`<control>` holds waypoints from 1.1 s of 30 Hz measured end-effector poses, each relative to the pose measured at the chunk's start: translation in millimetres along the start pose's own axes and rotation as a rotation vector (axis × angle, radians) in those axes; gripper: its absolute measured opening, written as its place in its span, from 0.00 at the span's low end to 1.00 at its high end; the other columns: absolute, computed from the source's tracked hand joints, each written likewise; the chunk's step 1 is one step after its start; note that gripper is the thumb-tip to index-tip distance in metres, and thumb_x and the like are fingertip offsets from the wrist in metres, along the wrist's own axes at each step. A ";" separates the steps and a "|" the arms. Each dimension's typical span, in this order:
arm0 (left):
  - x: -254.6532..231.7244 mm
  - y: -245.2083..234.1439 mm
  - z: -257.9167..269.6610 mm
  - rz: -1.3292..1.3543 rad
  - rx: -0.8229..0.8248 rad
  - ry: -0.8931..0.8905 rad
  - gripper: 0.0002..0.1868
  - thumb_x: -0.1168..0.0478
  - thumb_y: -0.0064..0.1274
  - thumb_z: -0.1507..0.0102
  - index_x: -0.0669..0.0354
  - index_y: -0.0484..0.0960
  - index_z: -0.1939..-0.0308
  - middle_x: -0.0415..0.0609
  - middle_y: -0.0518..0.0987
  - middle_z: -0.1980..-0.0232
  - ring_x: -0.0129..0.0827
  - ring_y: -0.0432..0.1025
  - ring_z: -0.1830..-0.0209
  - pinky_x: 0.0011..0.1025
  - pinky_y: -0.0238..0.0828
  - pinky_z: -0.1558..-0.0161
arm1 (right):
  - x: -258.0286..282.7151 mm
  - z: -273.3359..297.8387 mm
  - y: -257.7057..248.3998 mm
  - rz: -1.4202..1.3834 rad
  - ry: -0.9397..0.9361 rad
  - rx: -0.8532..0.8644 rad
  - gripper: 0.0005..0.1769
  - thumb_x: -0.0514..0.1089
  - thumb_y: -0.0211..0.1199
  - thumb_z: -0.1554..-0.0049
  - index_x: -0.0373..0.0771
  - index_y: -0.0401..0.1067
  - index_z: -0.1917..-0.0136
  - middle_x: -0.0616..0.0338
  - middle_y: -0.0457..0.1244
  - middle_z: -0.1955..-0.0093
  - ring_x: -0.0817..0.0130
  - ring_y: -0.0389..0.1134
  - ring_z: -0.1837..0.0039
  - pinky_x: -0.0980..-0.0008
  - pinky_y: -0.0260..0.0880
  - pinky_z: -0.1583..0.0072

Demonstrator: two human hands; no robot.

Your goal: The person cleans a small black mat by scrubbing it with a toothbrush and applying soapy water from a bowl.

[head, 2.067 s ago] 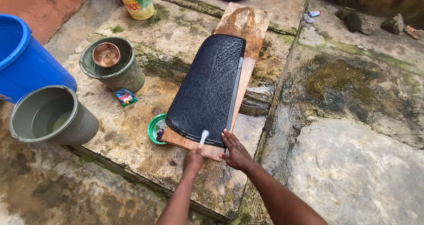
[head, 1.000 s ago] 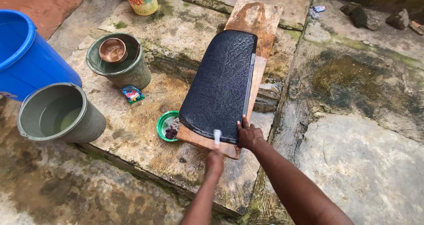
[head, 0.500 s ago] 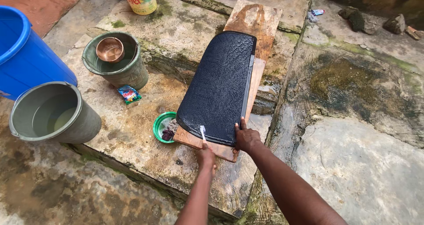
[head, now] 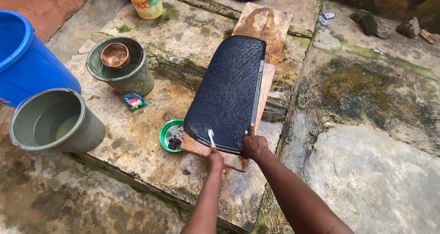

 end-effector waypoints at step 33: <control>-37.0 18.8 -0.4 0.047 -0.009 -0.058 0.28 0.42 0.31 0.24 0.62 0.78 0.53 0.39 0.63 0.75 0.24 0.53 0.84 0.26 0.46 0.84 | 4.3 17.5 -8.3 -0.050 -0.005 0.009 0.57 0.59 0.76 0.50 0.32 0.51 0.20 0.26 0.35 0.16 0.56 0.73 0.39 0.61 0.75 0.43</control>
Point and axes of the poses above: each hand's wrist, its own z-axis away from the middle knuckle, its own y-axis out of the palm, x = y × z, the point moved 3 cm from there along -z, towards the middle knuckle
